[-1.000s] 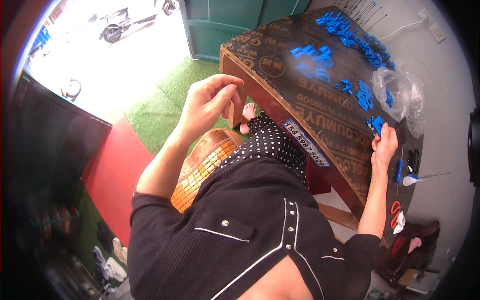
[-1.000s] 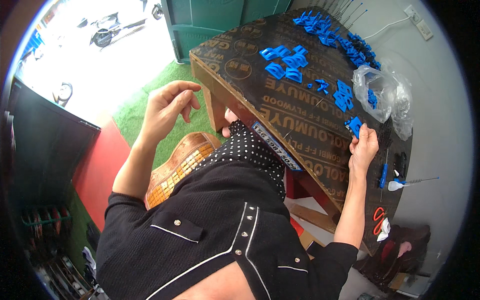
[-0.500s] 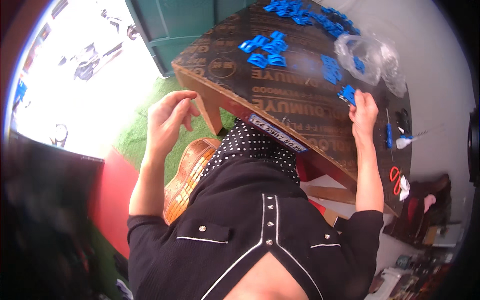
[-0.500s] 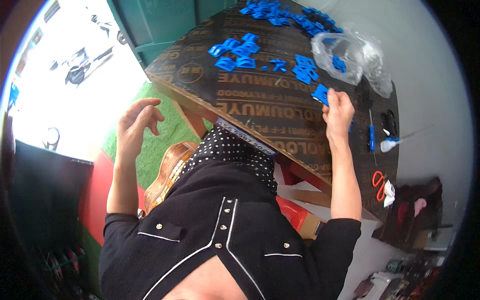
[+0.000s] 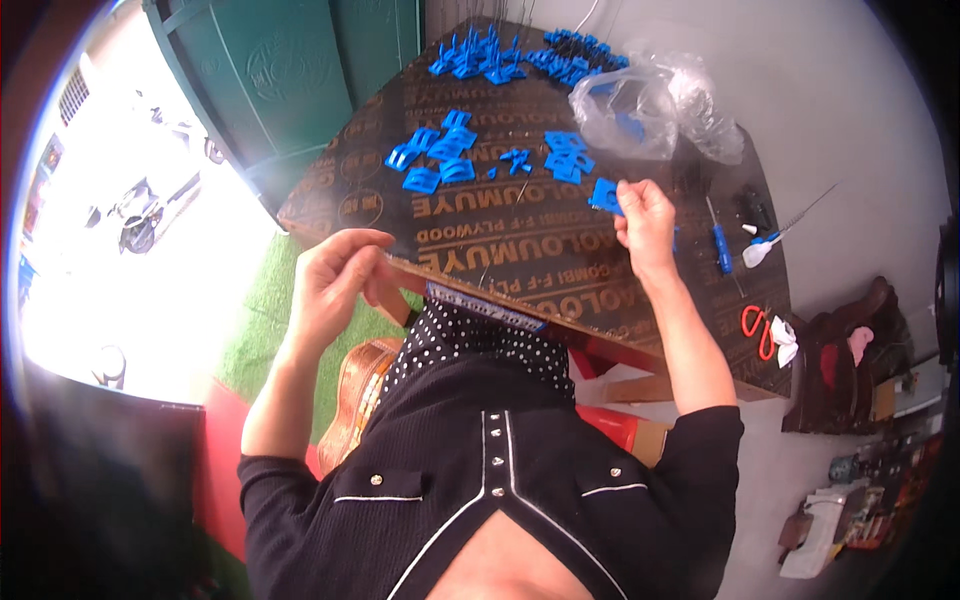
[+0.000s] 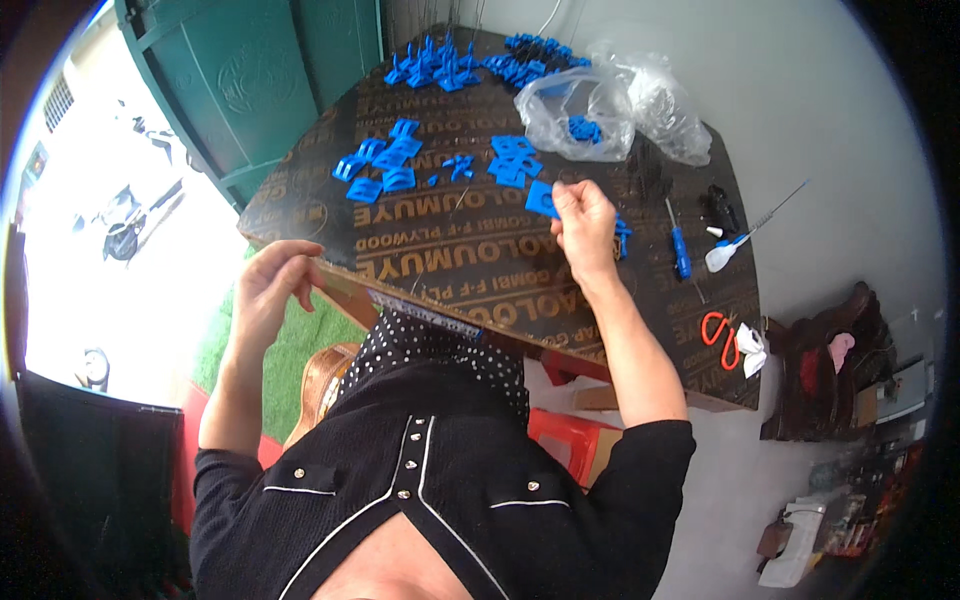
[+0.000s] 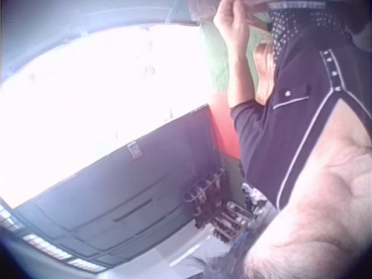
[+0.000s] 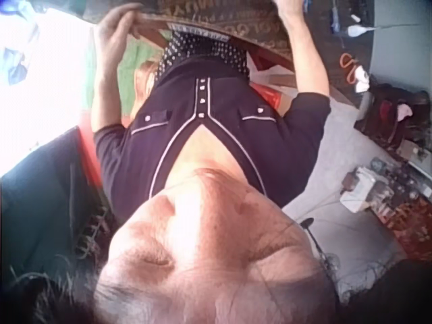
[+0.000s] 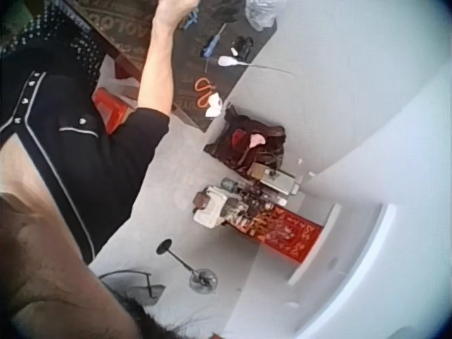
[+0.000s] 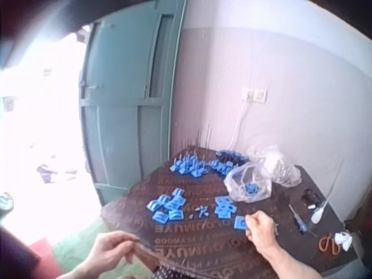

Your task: The person assembles small blue plastic components using a screwdriver to fasten them together with small screws.

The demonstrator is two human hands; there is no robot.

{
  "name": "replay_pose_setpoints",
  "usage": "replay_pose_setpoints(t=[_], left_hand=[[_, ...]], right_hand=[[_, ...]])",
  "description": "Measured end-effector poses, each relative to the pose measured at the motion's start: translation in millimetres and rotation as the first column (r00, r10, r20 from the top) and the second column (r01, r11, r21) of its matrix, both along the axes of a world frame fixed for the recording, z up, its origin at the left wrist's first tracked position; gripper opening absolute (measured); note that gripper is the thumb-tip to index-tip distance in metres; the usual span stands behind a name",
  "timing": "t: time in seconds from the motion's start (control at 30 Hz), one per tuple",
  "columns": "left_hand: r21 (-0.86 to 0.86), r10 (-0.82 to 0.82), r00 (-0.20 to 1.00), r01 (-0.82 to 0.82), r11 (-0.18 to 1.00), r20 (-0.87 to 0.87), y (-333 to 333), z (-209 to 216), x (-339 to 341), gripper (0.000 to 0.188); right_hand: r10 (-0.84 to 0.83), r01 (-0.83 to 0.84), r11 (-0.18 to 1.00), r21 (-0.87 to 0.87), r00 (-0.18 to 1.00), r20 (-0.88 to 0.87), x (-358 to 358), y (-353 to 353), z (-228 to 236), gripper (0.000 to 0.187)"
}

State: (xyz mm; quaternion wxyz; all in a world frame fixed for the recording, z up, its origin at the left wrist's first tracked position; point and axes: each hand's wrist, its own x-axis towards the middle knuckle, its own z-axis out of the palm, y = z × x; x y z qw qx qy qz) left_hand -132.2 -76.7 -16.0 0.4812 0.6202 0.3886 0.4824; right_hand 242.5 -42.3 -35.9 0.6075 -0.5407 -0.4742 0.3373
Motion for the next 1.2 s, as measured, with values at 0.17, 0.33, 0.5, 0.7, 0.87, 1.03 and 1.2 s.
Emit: replay_pose_setpoints(t=[0.17, 0.33, 0.5, 0.7, 0.87, 1.03, 1.2], left_hand=[[-0.124, -0.265, 0.959, 0.252, 0.96, -0.102, 26, 30, 51, 0.022], [-0.228, -0.519, 0.84, 0.48, 0.847, -0.158, 61, 36, 112, 0.028], [-0.239, -0.607, 0.788, 0.573, 0.784, -0.101, 85, 16, 161, 0.038], [-0.189, -0.643, 0.764, 0.625, 0.758, -0.052, 95, 3, 185, 0.037], [-0.281, -0.626, 0.779, 0.611, 0.74, 0.042, 99, -8, 186, 0.033], [-0.25, -0.602, 0.795, 0.598, 0.762, 0.069, 100, -11, 185, 0.023], [-0.263, -0.584, 0.81, 0.577, 0.774, 0.056, 102, -8, 182, 0.02]], right_hand=[[0.03, -0.03, 0.999, -0.01, 1.0, 0.006, -8, -6, -2, 0.022], [0.067, -0.066, 0.997, -0.025, 0.997, 0.034, -9, -8, -2, 0.022], [0.068, -0.067, 0.997, -0.038, 0.997, 0.022, -10, -7, -1, 0.022], [0.104, -0.109, 0.991, -0.079, 0.993, -0.057, -13, -9, -1, 0.022], [0.102, -0.101, 0.99, -0.099, 0.995, 0.009, -20, -11, 2, 0.021], [0.104, -0.103, 0.993, -0.059, 0.994, 0.026, -21, -12, -2, 0.021], [0.192, -0.203, 0.975, -0.088, 0.974, -0.121, -16, -13, -3, 0.02]])
